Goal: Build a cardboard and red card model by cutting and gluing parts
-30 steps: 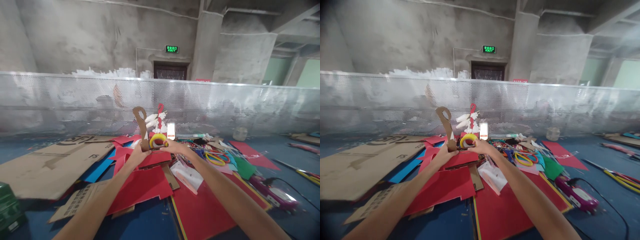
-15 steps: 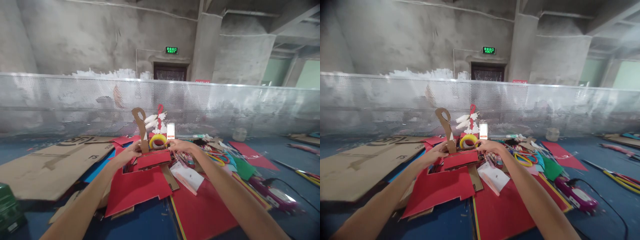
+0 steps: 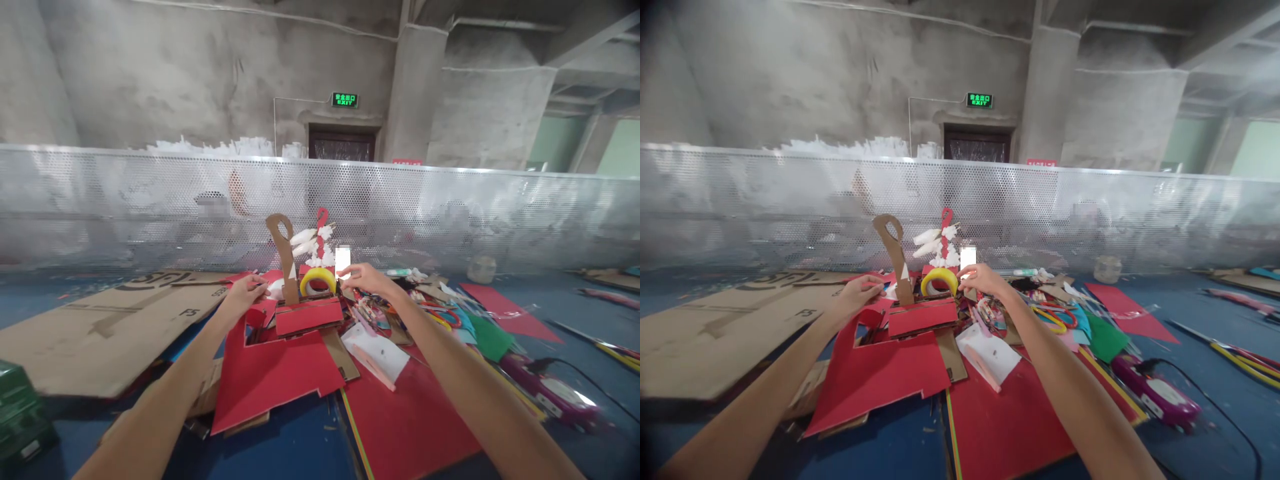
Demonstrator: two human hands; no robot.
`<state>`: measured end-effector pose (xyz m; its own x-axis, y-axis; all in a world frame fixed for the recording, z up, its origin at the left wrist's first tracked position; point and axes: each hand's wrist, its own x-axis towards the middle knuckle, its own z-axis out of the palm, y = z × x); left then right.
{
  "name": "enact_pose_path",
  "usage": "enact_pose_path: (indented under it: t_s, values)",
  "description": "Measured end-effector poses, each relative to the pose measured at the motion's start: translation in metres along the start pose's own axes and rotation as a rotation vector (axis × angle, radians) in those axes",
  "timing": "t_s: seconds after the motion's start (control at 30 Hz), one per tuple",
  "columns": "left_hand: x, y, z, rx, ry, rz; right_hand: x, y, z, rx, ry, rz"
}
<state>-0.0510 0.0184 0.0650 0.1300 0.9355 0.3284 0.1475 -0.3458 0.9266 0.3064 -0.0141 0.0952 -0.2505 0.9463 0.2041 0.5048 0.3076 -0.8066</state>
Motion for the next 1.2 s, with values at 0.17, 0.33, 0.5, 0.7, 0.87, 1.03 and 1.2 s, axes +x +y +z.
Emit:
enact_pose_path:
  t_s: [0.17, 0.33, 0.5, 0.7, 0.87, 1.03, 1.2]
  values:
    - [0.001, 0.004, -0.004, 0.083, 0.063, -0.017, 0.000, -0.005, -0.006, -0.018, 0.102, -0.041]
    - [0.003, -0.001, -0.005, 0.239, 0.082, 0.034, 0.002, -0.007, -0.009, -0.066, 0.191, -0.090]
    - [0.003, -0.004, -0.003, 0.239, -0.007, 0.068, 0.004, -0.004, -0.010, -0.101, 0.205, -0.153]
    - [0.007, -0.011, -0.002, 0.171, -0.037, 0.042, 0.008, 0.004, -0.008, -0.191, 0.205, -0.127]
    - [0.010, -0.019, -0.005, 0.347, -0.015, 0.075, 0.007, 0.002, -0.003, -0.273, 0.211, -0.092]
    - [0.006, -0.016, -0.005, 0.590, 0.014, 0.099, 0.005, 0.004, 0.001, -0.324, 0.181, -0.070]
    - [0.003, -0.013, -0.005, 0.629, 0.030, 0.122, 0.005, 0.012, 0.003, -0.345, 0.080, -0.088]
